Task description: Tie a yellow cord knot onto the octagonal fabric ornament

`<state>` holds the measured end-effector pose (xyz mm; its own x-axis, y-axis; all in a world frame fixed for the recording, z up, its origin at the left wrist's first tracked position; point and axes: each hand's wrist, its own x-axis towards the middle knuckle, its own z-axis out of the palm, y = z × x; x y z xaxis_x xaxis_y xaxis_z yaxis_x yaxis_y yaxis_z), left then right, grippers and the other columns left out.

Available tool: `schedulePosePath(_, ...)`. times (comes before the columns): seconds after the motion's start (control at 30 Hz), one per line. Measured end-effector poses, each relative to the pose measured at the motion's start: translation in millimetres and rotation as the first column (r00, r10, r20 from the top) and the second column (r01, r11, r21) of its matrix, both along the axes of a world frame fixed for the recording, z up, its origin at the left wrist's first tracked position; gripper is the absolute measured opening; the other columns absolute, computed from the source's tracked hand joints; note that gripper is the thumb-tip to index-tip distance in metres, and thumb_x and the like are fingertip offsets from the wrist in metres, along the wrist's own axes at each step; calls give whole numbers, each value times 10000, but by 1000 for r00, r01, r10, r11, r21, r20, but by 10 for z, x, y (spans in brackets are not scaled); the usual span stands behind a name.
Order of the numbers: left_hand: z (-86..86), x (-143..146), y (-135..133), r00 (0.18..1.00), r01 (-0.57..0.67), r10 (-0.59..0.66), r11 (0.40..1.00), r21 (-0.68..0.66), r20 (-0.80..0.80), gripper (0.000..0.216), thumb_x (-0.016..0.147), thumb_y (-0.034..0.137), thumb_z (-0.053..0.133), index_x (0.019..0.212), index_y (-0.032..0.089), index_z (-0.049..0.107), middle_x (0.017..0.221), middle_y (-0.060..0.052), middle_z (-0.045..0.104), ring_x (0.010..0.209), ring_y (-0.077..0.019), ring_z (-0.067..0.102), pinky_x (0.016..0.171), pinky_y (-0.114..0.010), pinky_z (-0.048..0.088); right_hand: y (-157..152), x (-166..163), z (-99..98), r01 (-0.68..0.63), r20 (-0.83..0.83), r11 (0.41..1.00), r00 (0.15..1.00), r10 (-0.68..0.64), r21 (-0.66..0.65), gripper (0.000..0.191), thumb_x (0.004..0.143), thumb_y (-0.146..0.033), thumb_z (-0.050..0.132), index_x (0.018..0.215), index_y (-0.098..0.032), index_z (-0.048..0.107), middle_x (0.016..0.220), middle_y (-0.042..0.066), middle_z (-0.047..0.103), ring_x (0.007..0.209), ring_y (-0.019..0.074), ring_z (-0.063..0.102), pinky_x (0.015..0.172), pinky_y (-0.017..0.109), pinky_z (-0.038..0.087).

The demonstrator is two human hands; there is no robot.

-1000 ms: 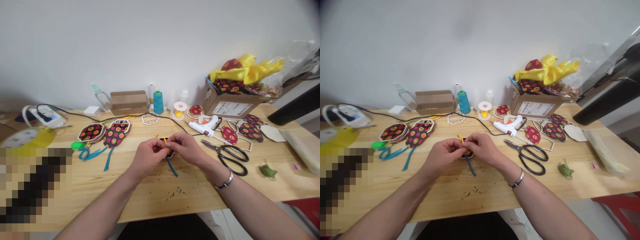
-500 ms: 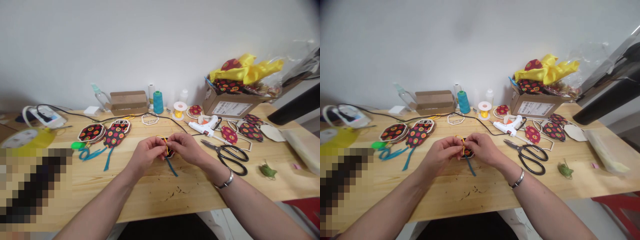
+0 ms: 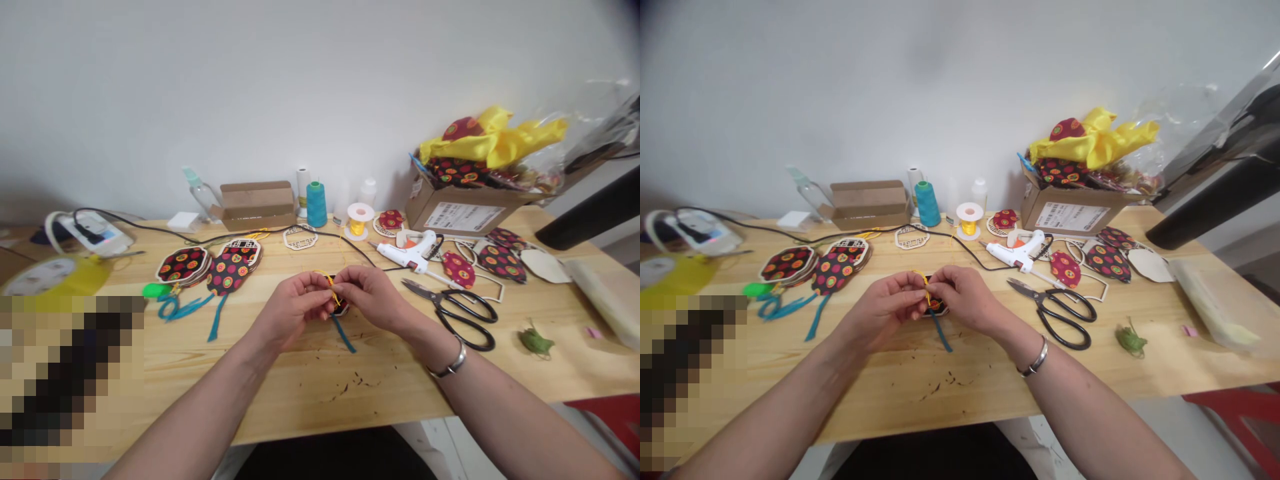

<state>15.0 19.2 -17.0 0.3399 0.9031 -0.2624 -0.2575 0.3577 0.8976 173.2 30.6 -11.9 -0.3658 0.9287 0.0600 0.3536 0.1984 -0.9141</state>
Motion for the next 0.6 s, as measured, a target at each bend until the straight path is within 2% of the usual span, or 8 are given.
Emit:
schedulePosePath(0.4, 3, 1, 3, 1000, 24, -24, 1000, 4, -6, 100, 667, 121, 616, 748, 137, 559, 612, 6, 592, 513, -70, 510, 499, -182, 389, -13, -5, -1, -8, -15, 1000, 1000, 8, 3, 150, 786, -186, 489, 666, -143, 570, 602, -11, 549, 548, 81, 465, 517, 193, 364)
schedulePosePath(0.6, 2, 9, 3, 999, 22, -23, 1000, -11, -48, 93, 676, 119, 604, 748, 135, 548, 613, 14, 586, 490, -56, 487, 484, -176, 364, -20, -18, -13, 7, -11, 999, 1000, -6, 53, 142, 782, -171, 499, 668, -146, 580, 589, -25, 544, 543, 71, 451, 517, 185, 355)
